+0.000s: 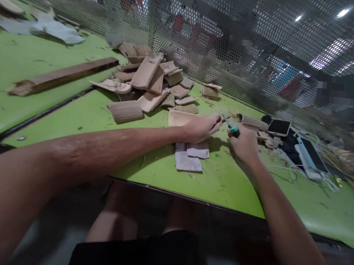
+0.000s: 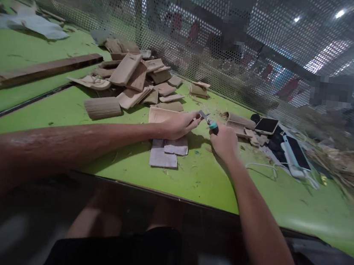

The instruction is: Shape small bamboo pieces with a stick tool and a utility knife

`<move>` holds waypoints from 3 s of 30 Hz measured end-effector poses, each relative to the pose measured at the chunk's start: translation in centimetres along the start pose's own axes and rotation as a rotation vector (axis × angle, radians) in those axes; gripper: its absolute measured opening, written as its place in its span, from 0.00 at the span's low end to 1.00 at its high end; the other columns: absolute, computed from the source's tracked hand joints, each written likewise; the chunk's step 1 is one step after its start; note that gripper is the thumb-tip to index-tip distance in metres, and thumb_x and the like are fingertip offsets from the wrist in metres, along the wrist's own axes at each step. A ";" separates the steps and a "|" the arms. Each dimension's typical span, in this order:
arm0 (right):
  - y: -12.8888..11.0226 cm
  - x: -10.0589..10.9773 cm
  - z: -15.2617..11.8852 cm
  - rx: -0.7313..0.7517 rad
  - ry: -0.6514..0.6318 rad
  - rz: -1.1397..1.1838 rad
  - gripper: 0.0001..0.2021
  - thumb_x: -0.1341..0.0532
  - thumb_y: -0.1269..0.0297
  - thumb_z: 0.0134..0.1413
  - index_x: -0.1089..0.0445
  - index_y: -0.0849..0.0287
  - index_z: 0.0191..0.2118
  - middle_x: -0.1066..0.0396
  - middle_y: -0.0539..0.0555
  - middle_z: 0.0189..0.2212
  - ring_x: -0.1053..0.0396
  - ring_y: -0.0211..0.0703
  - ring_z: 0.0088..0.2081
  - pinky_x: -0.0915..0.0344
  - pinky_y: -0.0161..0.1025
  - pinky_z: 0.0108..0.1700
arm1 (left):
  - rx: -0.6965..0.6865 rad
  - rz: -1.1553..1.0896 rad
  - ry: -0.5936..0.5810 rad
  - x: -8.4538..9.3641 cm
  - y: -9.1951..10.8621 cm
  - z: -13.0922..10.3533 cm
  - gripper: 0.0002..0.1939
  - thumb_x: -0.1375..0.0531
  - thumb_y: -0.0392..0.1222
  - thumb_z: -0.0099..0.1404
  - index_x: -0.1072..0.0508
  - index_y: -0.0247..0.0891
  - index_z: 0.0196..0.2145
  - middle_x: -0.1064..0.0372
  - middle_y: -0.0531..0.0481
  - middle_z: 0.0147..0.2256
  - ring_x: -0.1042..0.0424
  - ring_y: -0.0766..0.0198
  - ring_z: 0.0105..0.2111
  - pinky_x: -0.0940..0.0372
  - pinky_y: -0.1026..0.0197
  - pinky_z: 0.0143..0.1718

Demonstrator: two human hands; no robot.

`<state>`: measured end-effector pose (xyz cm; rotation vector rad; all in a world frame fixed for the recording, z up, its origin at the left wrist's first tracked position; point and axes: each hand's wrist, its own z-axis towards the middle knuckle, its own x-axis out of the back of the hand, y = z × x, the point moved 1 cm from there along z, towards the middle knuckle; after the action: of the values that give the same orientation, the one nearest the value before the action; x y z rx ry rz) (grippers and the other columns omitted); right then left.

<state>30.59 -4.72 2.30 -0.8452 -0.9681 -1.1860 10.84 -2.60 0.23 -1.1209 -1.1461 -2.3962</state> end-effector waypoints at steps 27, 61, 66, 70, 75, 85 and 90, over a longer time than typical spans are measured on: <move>-0.1 0.3 0.0 0.030 -0.054 0.176 0.10 0.43 0.59 0.57 0.29 0.57 0.31 0.30 0.57 0.27 0.37 0.49 0.30 0.46 0.43 0.34 | -0.025 -0.148 0.040 -0.8 -1.1 0.3 0.13 0.57 0.48 0.79 0.40 0.39 0.50 0.31 0.45 0.37 0.29 0.54 0.38 0.34 0.52 0.43; 0.2 -0.1 0.1 0.002 0.046 0.143 0.12 0.44 0.57 0.61 0.29 0.58 0.33 0.29 0.58 0.27 0.37 0.48 0.29 0.47 0.40 0.33 | 0.056 -0.371 0.016 0.2 0.1 -0.1 0.09 0.55 0.43 0.79 0.40 0.39 0.41 0.39 0.53 0.27 0.38 0.62 0.31 0.41 0.59 0.36; -0.2 -0.4 0.0 -0.020 -0.073 0.055 0.11 0.44 0.60 0.59 0.26 0.59 0.36 0.27 0.59 0.29 0.36 0.50 0.30 0.50 0.41 0.32 | 0.034 -0.316 0.038 0.0 -0.2 0.1 0.09 0.55 0.41 0.78 0.38 0.38 0.42 0.38 0.51 0.30 0.37 0.61 0.32 0.40 0.58 0.39; -0.1 -0.2 0.0 -0.005 -0.059 0.062 0.13 0.44 0.60 0.61 0.25 0.59 0.38 0.26 0.60 0.30 0.34 0.51 0.31 0.48 0.41 0.33 | 0.018 -0.265 0.059 0.1 -0.2 0.0 0.10 0.54 0.42 0.78 0.36 0.37 0.44 0.36 0.49 0.33 0.35 0.59 0.35 0.38 0.57 0.42; -0.2 -0.1 0.0 -0.011 -0.061 0.065 0.13 0.44 0.60 0.62 0.24 0.60 0.38 0.25 0.61 0.31 0.33 0.52 0.33 0.46 0.42 0.35 | 0.006 -0.233 0.035 0.1 -0.2 -0.1 0.11 0.54 0.45 0.78 0.36 0.37 0.46 0.32 0.47 0.36 0.31 0.57 0.38 0.36 0.56 0.44; -0.4 0.1 0.0 -0.011 -0.073 0.056 0.11 0.44 0.63 0.61 0.26 0.60 0.39 0.26 0.60 0.31 0.34 0.51 0.32 0.47 0.41 0.34 | 0.014 -0.256 0.070 0.1 -0.1 -0.1 0.09 0.52 0.44 0.78 0.36 0.37 0.46 0.30 0.45 0.38 0.29 0.56 0.40 0.36 0.56 0.46; -1.3 0.2 -0.4 -0.036 -0.045 -0.005 0.13 0.45 0.68 0.59 0.26 0.61 0.45 0.25 0.62 0.33 0.32 0.53 0.33 0.46 0.42 0.36 | 0.036 -0.379 0.103 0.3 0.1 -0.3 0.07 0.51 0.41 0.78 0.39 0.39 0.39 0.36 0.50 0.31 0.32 0.61 0.35 0.38 0.59 0.41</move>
<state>29.42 -5.37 2.34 -0.9023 -0.9885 -1.1963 10.55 -2.87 0.43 -0.8150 -1.4698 -2.6584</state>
